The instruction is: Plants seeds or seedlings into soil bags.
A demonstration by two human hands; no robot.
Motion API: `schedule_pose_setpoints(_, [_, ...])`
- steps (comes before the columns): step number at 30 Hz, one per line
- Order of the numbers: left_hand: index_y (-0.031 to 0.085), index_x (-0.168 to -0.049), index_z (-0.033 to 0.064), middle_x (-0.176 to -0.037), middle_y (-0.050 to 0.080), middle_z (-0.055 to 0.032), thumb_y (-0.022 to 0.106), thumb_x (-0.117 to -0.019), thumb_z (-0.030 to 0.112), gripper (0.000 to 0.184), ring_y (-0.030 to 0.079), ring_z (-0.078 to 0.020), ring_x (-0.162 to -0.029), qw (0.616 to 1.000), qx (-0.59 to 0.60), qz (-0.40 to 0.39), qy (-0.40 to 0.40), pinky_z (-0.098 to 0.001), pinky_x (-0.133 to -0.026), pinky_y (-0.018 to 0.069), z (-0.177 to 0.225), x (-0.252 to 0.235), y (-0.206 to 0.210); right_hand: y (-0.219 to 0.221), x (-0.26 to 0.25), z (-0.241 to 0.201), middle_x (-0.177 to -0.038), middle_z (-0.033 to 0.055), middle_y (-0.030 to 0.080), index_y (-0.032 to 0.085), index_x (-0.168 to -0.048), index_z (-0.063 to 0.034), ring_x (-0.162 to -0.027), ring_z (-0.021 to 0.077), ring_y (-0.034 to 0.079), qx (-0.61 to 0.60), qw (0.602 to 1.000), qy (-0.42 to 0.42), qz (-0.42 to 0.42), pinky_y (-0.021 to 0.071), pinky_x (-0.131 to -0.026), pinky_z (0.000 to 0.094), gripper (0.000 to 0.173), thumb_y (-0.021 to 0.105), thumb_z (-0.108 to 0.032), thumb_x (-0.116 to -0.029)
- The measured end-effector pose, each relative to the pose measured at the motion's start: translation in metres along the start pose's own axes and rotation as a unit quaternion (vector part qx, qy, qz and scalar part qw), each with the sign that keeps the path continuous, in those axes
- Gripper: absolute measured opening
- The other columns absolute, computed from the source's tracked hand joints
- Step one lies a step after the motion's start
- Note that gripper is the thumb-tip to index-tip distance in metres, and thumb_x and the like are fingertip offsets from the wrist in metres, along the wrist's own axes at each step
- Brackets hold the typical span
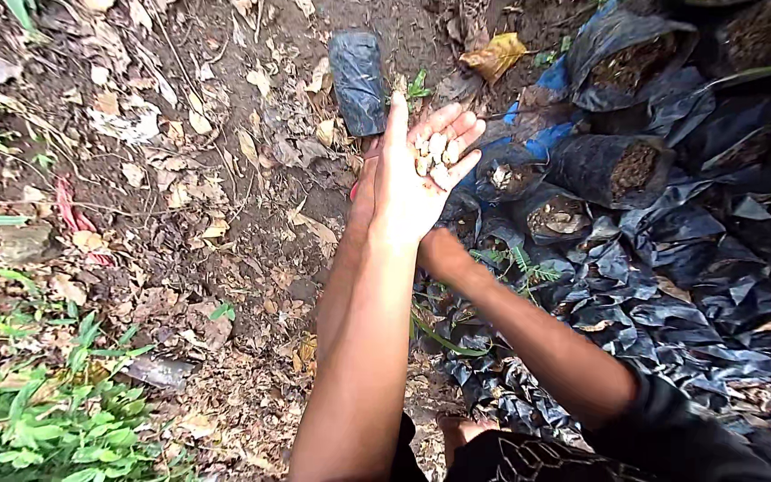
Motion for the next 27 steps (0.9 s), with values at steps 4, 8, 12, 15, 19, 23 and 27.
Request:
schedule_pose_setpoints(4, [0.060, -0.132, 0.0010, -0.122, 0.069, -0.0172, 0.012, -0.1040, 0.069, 0.088, 0.066, -0.0275, -0.119, 0.999, -0.035, -0.007, -0.002, -0.0444, -0.099, 0.0548, -0.008, -0.001, -0.005, -0.113, 0.065, 0.019, -0.094, 0.0144, 0.074, 0.074, -0.105, -0.0056, -0.086, 0.0299, 0.072, -0.136, 0.969, 0.005, 0.208, 0.0576, -0.078, 0.0566, 0.017, 0.063, -0.017, -0.0986])
schedule_pose_setpoints(8, [0.062, -0.126, -0.0005, -0.115, 0.071, -0.0164, 0.008, -0.1048, 0.067, 0.089, 0.069, -0.0241, -0.109, 0.995, -0.099, -0.020, 0.010, -0.0389, -0.094, 0.0567, -0.019, -0.001, 0.003, -0.165, 0.104, -0.009, -0.098, 0.0008, 0.073, 0.076, -0.104, -0.0099, -0.082, 0.0051, 0.069, -0.220, 0.886, -0.115, 0.392, 0.0592, -0.075, 0.0243, 0.013, 0.068, -0.015, -0.0957])
schedule_pose_setpoints(12, [0.066, -0.126, 0.0011, -0.115, 0.071, -0.0145, 0.008, -0.1059, 0.064, 0.088, 0.066, -0.0199, -0.111, 0.983, -0.182, -0.011, 0.025, -0.0370, -0.094, 0.0551, -0.023, -0.001, 0.011, -0.173, 0.090, -0.042, -0.097, 0.0059, 0.067, 0.077, -0.105, -0.0085, -0.083, 0.0132, 0.066, -0.112, 0.909, -0.123, 0.382, 0.0560, -0.077, 0.0293, 0.015, 0.073, -0.016, -0.0915])
schedule_pose_setpoints(15, [0.064, -0.129, 0.0003, -0.119, 0.069, -0.0168, 0.010, -0.1066, 0.063, 0.086, 0.064, -0.0232, -0.117, 0.983, -0.181, -0.002, 0.015, -0.0388, -0.097, 0.0538, -0.027, -0.001, 0.008, -0.168, 0.079, -0.046, -0.096, 0.0068, 0.071, 0.076, -0.100, -0.0081, -0.088, 0.0168, 0.069, -0.069, 0.931, -0.101, 0.345, 0.0566, -0.082, 0.0354, 0.012, 0.071, -0.012, -0.0894])
schedule_pose_setpoints(19, [0.064, -0.116, 0.0030, -0.098, 0.069, -0.0119, 0.020, -0.1082, 0.060, 0.072, 0.068, -0.0194, -0.096, 0.990, -0.135, 0.028, 0.006, -0.0359, -0.084, 0.0583, -0.028, -0.004, 0.003, -0.174, 0.080, -0.040, -0.092, 0.0002, 0.069, 0.072, -0.097, -0.0120, -0.081, 0.0085, 0.066, -0.143, 0.924, -0.129, 0.332, 0.0563, -0.075, 0.0290, 0.008, 0.071, -0.014, -0.0890])
schedule_pose_setpoints(23, [0.065, -0.111, 0.0047, -0.085, 0.070, -0.0099, 0.025, -0.1098, 0.055, 0.065, 0.068, -0.0183, -0.072, 0.982, -0.160, 0.085, -0.050, -0.0311, -0.061, 0.0560, -0.032, -0.004, -0.016, -0.165, 0.114, 0.002, -0.080, -0.0005, 0.068, 0.066, -0.097, -0.0104, -0.061, 0.0100, 0.064, -0.348, 0.855, -0.094, 0.374, 0.0561, -0.053, 0.0290, 0.006, 0.068, -0.012, -0.0911])
schedule_pose_setpoints(27, [0.060, -0.117, 0.0076, -0.080, 0.066, -0.0085, 0.032, -0.1113, 0.046, 0.048, 0.060, -0.0159, -0.057, 0.980, -0.153, 0.124, -0.039, -0.0253, -0.045, 0.0475, -0.025, -0.007, -0.027, -0.032, 0.122, 0.060, -0.078, 0.0082, 0.068, 0.064, -0.100, -0.0065, -0.056, 0.0210, 0.065, -0.485, 0.833, 0.058, 0.258, 0.0583, -0.051, 0.0401, 0.009, 0.066, -0.012, -0.0939])
Point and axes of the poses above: each hand's wrist, its own x-axis away from the middle knuckle, its own y-axis out of the palm, z = x × y, the point moved 9 cm from there along -x, towards the middle knuckle
